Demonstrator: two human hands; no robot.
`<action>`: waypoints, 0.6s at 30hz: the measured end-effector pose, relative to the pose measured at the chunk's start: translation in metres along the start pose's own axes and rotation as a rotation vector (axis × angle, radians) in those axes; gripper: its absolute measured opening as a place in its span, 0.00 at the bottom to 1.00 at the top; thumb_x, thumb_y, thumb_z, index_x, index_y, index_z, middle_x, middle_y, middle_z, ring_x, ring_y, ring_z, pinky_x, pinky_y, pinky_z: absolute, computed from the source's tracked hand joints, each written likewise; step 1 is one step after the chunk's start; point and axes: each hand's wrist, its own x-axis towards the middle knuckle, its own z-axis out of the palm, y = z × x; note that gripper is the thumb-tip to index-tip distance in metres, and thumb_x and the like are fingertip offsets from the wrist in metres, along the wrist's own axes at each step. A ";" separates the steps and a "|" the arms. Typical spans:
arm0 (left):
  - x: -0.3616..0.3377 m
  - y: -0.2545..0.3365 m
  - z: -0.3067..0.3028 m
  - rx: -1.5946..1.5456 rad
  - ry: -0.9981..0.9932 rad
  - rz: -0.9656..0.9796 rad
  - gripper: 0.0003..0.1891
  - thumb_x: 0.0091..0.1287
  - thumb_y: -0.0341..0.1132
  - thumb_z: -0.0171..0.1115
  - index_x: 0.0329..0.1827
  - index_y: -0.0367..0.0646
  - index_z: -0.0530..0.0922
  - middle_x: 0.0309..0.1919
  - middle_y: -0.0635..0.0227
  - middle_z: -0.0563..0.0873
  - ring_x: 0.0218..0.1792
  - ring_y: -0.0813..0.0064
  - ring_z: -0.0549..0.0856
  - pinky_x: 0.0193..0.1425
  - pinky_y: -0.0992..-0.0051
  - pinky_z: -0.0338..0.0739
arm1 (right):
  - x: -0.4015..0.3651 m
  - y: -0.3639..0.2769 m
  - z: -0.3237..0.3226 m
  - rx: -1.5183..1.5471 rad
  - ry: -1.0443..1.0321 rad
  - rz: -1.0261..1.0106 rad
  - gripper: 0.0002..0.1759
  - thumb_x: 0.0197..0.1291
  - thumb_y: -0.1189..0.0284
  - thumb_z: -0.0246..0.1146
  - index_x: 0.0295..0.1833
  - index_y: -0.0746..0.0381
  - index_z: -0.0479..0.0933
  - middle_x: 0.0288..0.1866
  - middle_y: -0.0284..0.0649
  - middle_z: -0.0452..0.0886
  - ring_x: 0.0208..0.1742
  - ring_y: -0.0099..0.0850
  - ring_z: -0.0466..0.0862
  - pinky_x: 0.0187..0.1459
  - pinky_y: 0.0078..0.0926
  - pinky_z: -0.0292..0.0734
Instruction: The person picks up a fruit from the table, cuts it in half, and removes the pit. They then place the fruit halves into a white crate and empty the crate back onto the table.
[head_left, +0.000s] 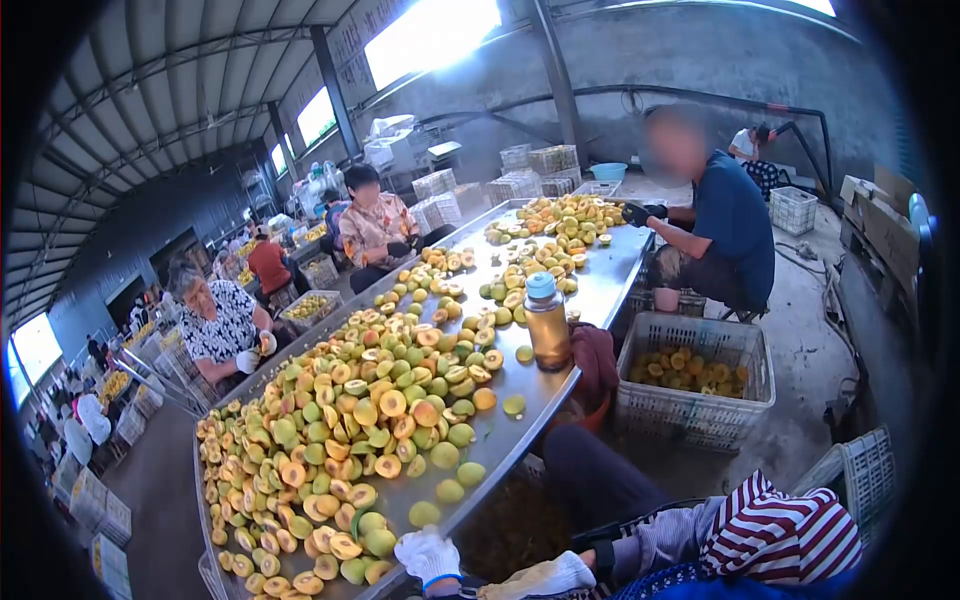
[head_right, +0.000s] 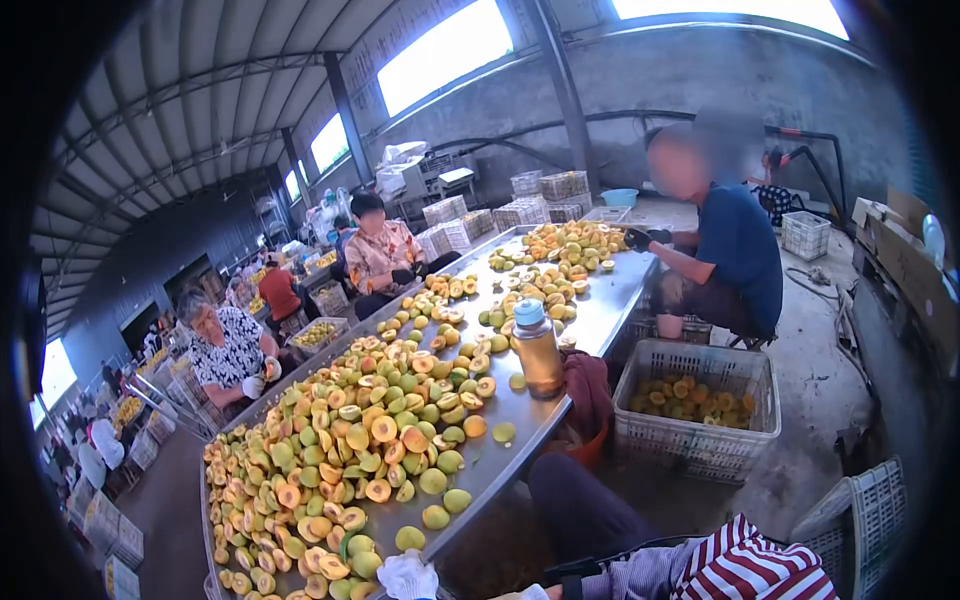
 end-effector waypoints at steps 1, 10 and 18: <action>0.000 0.001 0.002 -0.002 0.018 -0.003 0.10 0.47 0.43 0.73 0.26 0.51 0.83 0.26 0.66 0.87 0.38 0.63 0.84 0.48 0.60 0.71 | 0.003 0.003 -0.001 -0.020 0.018 -0.048 0.26 0.75 0.48 0.49 0.53 0.60 0.78 0.30 0.33 0.79 0.28 0.22 0.77 0.29 0.21 0.71; -0.001 0.007 -0.025 0.020 -0.077 0.070 0.14 0.59 0.44 0.64 0.40 0.43 0.83 0.34 0.56 0.86 0.35 0.57 0.85 0.38 0.58 0.80 | 0.008 0.016 -0.019 -0.119 0.082 -0.388 0.26 0.74 0.49 0.52 0.58 0.61 0.78 0.42 0.37 0.83 0.42 0.26 0.80 0.45 0.26 0.74; 0.009 0.031 -0.034 0.070 -0.265 -0.114 0.15 0.61 0.43 0.62 0.44 0.44 0.83 0.39 0.55 0.87 0.42 0.56 0.85 0.46 0.58 0.81 | -0.017 0.032 -0.043 -0.097 0.047 -0.517 0.28 0.74 0.53 0.54 0.69 0.61 0.73 0.53 0.40 0.85 0.56 0.31 0.82 0.61 0.30 0.75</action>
